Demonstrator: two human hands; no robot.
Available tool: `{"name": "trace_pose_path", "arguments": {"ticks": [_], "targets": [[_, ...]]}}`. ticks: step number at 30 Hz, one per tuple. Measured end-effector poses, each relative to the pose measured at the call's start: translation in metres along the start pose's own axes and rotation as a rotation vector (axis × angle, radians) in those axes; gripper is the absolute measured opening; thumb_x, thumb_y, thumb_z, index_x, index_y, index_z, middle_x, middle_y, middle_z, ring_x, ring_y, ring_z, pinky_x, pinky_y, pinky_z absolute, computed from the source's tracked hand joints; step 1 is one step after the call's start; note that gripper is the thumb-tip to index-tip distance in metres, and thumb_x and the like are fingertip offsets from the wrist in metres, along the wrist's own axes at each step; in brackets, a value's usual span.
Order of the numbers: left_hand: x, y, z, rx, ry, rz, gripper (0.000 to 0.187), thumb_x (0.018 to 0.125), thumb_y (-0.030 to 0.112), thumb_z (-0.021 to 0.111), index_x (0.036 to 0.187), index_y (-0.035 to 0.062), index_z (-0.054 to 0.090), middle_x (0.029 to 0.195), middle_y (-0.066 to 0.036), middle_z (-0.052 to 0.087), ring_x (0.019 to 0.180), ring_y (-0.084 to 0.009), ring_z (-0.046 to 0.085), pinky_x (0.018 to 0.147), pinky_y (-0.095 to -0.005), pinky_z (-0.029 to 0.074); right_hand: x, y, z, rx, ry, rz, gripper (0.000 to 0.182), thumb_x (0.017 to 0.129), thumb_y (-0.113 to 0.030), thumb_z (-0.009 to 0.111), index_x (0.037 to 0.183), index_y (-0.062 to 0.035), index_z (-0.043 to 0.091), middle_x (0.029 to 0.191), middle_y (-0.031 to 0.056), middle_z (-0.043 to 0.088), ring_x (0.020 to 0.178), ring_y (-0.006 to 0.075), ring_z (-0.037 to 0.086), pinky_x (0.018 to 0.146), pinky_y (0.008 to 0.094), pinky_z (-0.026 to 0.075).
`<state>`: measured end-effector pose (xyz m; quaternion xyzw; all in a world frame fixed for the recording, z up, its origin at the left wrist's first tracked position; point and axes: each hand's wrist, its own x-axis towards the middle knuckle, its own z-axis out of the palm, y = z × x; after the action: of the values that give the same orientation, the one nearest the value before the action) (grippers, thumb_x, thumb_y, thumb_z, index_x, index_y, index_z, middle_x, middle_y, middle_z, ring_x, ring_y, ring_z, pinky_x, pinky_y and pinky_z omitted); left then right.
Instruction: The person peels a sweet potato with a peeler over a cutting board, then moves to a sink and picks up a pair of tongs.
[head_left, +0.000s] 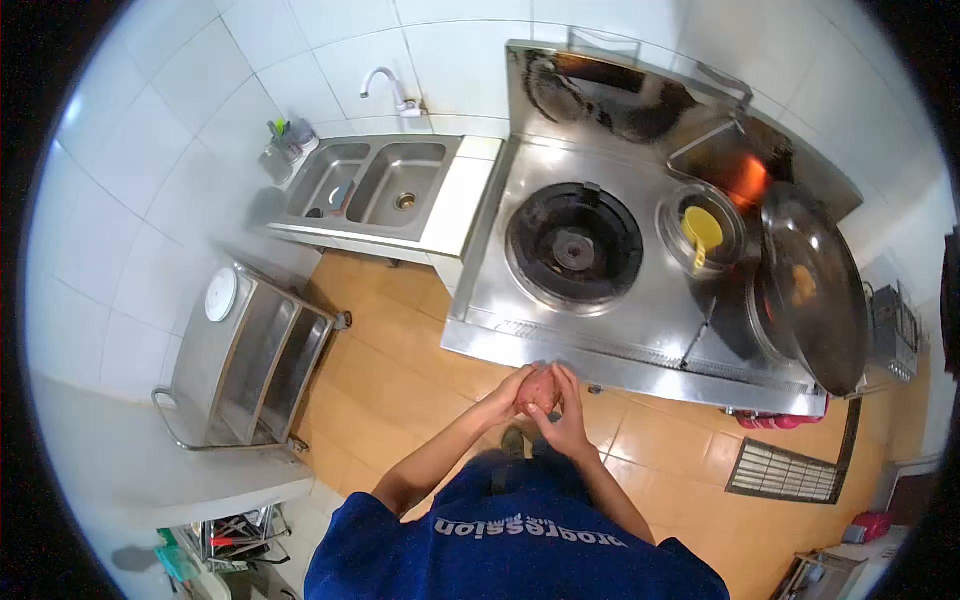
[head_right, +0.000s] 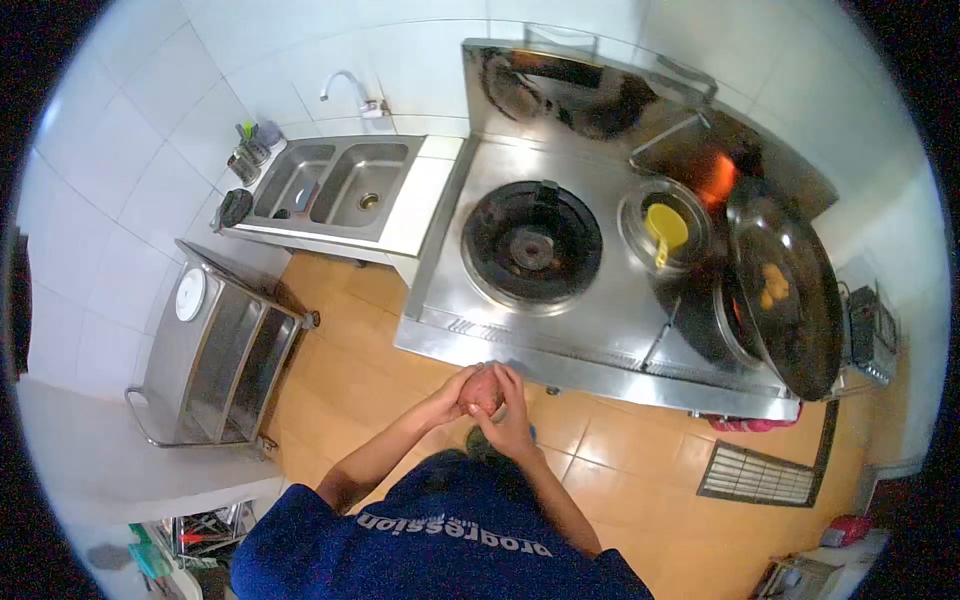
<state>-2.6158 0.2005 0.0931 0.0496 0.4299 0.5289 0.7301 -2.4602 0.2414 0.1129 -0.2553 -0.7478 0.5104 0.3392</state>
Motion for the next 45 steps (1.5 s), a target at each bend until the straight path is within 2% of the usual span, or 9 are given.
{"name": "trace_pose_path", "arguments": {"ticks": [11,15,17,18,25,30,35,37,45], "targets": [[0.034,0.135,-0.142,0.098,0.242,0.225,0.05,0.102,0.049,0.041,0.119,0.0061,0.06,0.106,-0.008,0.067,0.091,-0.0187,0.066,0.079,-0.0345,0.054,0.146,0.016,0.144,-0.038,0.077,-0.055,0.076,0.08,-0.016,0.08,0.143,-0.0008,0.04,0.142,0.0212,0.041,0.131,0.0363,0.044,0.108,0.0439,0.04],[0.03,0.234,-0.179,0.3,0.173,0.115,0.048,0.103,0.046,0.041,0.115,0.0047,0.062,0.094,-0.006,0.068,0.077,-0.0152,0.065,0.066,-0.0316,0.052,0.216,0.001,0.197,-0.13,0.118,-0.072,0.076,0.078,-0.011,0.08,0.142,-0.0002,0.041,0.141,0.0205,0.043,0.13,0.0353,0.046,0.107,0.0436,0.041],[0.019,0.275,-0.204,0.487,-0.211,0.283,0.046,0.101,0.045,0.048,0.114,0.0042,0.063,0.091,-0.006,0.069,0.072,-0.0136,0.064,0.06,-0.0295,0.051,0.248,-0.01,0.228,-0.186,0.122,-0.077,0.074,0.079,-0.008,0.078,0.143,-0.0023,0.041,0.142,0.0181,0.044,0.131,0.0325,0.046,0.107,0.0411,0.04],[0.003,0.29,-0.211,0.361,-0.037,0.266,0.042,0.097,0.041,0.06,0.117,0.004,0.062,0.099,-0.007,0.068,0.082,-0.0142,0.066,0.067,-0.028,0.053,0.266,-0.011,0.246,-0.179,0.131,-0.12,0.077,0.075,-0.006,0.081,0.141,0.0005,0.042,0.136,0.0205,0.048,0.126,0.0357,0.051,0.105,0.0413,0.043],[-0.033,0.406,-0.346,0.004,0.007,0.338,0.032,0.095,0.02,0.064,0.123,0.0079,0.057,0.099,0.0,0.061,0.082,-0.009,0.059,0.069,-0.0268,0.052,0.396,-0.022,0.378,-0.16,-0.204,-0.153,0.063,0.08,-0.005,0.078,0.137,-0.0019,0.049,0.133,0.0194,0.053,0.12,0.0361,0.056,0.103,0.0373,0.045],[-0.016,0.501,-0.502,-0.104,0.113,0.423,0.034,0.098,0.03,0.059,0.123,0.0076,0.055,0.11,-0.008,0.064,0.099,-0.0213,0.067,0.084,-0.0362,0.057,0.501,-0.018,0.486,-0.133,-0.114,-0.144,0.013,0.085,-0.009,0.074,0.092,0.0017,0.069,0.088,0.0153,0.068,0.084,0.0276,0.065,0.076,0.0368,0.05],[-0.025,0.621,-0.614,-0.168,0.277,0.441,0.052,0.098,0.048,0.055,0.127,0.0053,0.057,0.111,-0.009,0.067,0.096,-0.0201,0.07,0.081,-0.0335,0.059,0.616,-0.005,0.6,-0.28,-0.247,0.168,0.011,0.083,-0.004,0.074,0.092,0.0012,0.073,0.077,0.0117,0.067,0.073,0.0148,0.063,0.067,0.0317,0.05],[-0.045,0.666,-0.646,-0.068,0.32,0.347,0.053,0.096,0.049,0.059,0.124,0.0048,0.06,0.113,-0.009,0.067,0.098,-0.0191,0.069,0.083,-0.0334,0.058,0.669,-0.028,0.659,-0.057,-0.006,-0.066,0.01,0.085,-0.009,0.074,0.09,0.0003,0.074,0.07,0.0085,0.066,0.065,0.0158,0.063,0.065,0.031,0.05],[-0.049,0.715,-0.758,0.037,0.424,0.384,0.062,0.083,0.039,0.074,0.13,0.0009,0.059,0.121,-0.01,0.063,0.114,-0.0201,0.06,0.1,-0.033,0.044,0.903,-0.087,0.803,-0.399,-0.327,-0.418,0.013,0.086,-0.017,0.069,0.092,-0.0058,0.073,0.082,0.0109,0.071,0.073,0.0309,0.067,0.072,0.0416,0.052]]}}
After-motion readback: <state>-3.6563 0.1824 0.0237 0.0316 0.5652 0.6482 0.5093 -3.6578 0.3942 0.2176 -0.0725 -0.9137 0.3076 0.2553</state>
